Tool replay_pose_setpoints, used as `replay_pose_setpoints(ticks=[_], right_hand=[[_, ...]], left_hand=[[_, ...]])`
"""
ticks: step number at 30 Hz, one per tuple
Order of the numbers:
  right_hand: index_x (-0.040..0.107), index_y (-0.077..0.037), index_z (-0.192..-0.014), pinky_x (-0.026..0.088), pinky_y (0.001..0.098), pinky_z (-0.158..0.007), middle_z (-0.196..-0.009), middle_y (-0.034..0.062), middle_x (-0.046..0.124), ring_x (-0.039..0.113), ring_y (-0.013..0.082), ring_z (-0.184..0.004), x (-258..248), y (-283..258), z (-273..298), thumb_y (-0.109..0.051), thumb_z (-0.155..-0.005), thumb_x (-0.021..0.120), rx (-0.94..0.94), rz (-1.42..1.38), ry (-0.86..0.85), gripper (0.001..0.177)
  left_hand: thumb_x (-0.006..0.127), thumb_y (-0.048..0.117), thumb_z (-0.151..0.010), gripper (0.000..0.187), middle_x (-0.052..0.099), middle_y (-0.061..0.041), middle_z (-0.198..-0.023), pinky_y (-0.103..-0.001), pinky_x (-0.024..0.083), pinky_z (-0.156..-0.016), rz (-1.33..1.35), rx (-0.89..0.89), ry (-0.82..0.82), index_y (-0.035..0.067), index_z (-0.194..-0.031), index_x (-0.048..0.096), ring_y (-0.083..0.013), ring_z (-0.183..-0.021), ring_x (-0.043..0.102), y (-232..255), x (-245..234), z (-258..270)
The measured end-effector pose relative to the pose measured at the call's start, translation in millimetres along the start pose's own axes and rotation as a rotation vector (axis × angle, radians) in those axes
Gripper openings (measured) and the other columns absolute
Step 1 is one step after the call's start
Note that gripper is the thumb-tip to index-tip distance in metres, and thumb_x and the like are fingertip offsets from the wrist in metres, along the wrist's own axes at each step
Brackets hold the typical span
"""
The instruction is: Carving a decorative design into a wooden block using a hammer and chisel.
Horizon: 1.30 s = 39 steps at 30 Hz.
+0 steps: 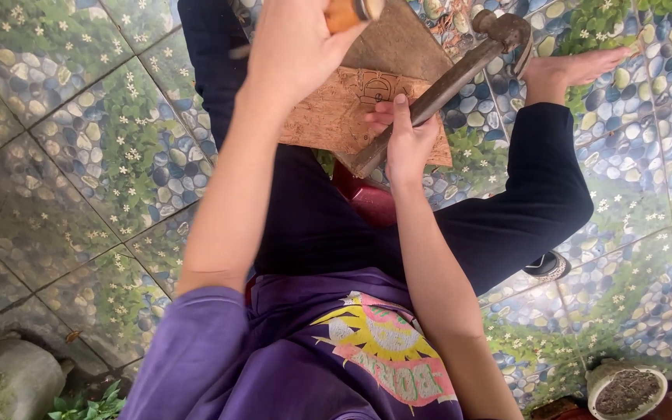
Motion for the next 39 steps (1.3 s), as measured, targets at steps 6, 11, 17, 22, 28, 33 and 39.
replay_pose_setpoints(ticks=[6, 11, 17, 22, 28, 33, 39], right_hand=[[0.059, -0.001, -0.098, 0.061, 0.0306, -0.053, -0.081, 0.0171, 0.074, 0.077, 0.0262, -0.061, 2.3, -3.9, 3.3, -0.027, -0.098, 0.062, -0.016, 0.037, -0.006, 0.026], [0.059, -0.001, -0.098, 0.065, 0.0339, -0.060, -0.081, 0.0164, 0.075, 0.078, 0.0268, -0.063, 2.9, -3.2, 3.7, -0.029, -0.097, 0.063, -0.014, 0.035, -0.023, 0.028], [0.059, -0.002, -0.097, 0.063, 0.0329, -0.056, -0.080, 0.0181, 0.074, 0.077, 0.0278, -0.061, 2.3, -1.7, 2.8, -0.031, -0.095, 0.065, 0.006, 0.010, 0.006, 0.030], [0.059, 0.001, -0.100, 0.067, 0.0340, -0.058, -0.081, 0.0187, 0.074, 0.078, 0.0272, -0.062, 4.7, -9.8, 6.2, -0.031, -0.095, 0.064, -0.029, 0.039, -0.019, 0.032], [0.058, 0.000, -0.099, 0.065, 0.0326, -0.054, -0.079, 0.0185, 0.074, 0.077, 0.0268, -0.059, 4.7, -7.8, 5.4, -0.029, -0.096, 0.063, -0.041, 0.054, -0.007, 0.030], [0.057, -0.001, -0.090, 0.070, 0.0396, -0.059, -0.068, 0.0137, 0.066, 0.069, 0.0242, -0.049, 9.8, -20.4, 10.8, -0.025, -0.098, 0.061, -0.087, 0.073, -0.037, 0.026], [0.052, 0.002, -0.097, 0.070, 0.0462, -0.058, -0.067, 0.0152, 0.066, 0.070, 0.0223, -0.048, 5.7, -4.6, 5.5, -0.017, -0.105, 0.058, -0.206, 0.007, -0.065, 0.021]], left_hand=[[0.081, 0.010, -0.085, 0.032, 0.069, -0.003, -0.108, -0.050, 0.057, -0.059, -0.541, 0.181, -0.515, 0.015, -0.117, 0.080, -0.0295, -0.083, 0.070, -63.8, 12.4, 33.9], [0.087, 0.022, -0.084, 0.035, 0.063, 0.001, -0.108, -0.047, 0.056, -0.058, -0.515, 0.169, -0.505, 0.019, -0.118, 0.080, -0.0270, -0.084, 0.069, -92.5, 32.7, 52.1], [0.083, 0.022, -0.083, 0.019, 0.066, 0.003, -0.090, -0.046, 0.051, -0.049, -0.535, 0.152, -0.439, 0.020, -0.102, 0.082, -0.0285, -0.065, 0.066, -91.4, 33.8, 52.9], [0.076, 0.027, -0.082, 0.014, 0.056, 0.002, -0.079, -0.041, 0.047, -0.044, -0.680, 0.187, -0.387, 0.015, -0.085, 0.068, -0.0278, -0.058, 0.061, -91.8, 44.6, 57.8], [0.076, 0.038, -0.104, 0.027, 0.072, -0.004, -0.090, -0.040, 0.049, -0.070, -0.212, 0.076, -0.206, 0.013, -0.098, 0.068, -0.0260, -0.084, 0.066, -50.2, 14.3, 19.4], [0.063, 0.044, -0.104, 0.033, 0.074, -0.005, -0.092, -0.036, 0.052, -0.071, -0.064, 0.073, -0.259, 0.011, -0.102, 0.065, -0.0236, -0.085, 0.070, -41.2, 26.5, 5.6], [0.043, 0.054, -0.104, 0.049, 0.077, -0.007, -0.096, -0.030, 0.056, -0.071, 0.164, 0.077, -0.339, 0.010, -0.110, 0.061, -0.0200, -0.086, 0.075, -29.6, 97.9, -18.0]])
Point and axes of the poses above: each hand's wrist, its own z-axis away from the middle knuckle, its own x-axis out of the palm, y = z × x, the point moved 4 cm from there along -z, towards the middle knuckle
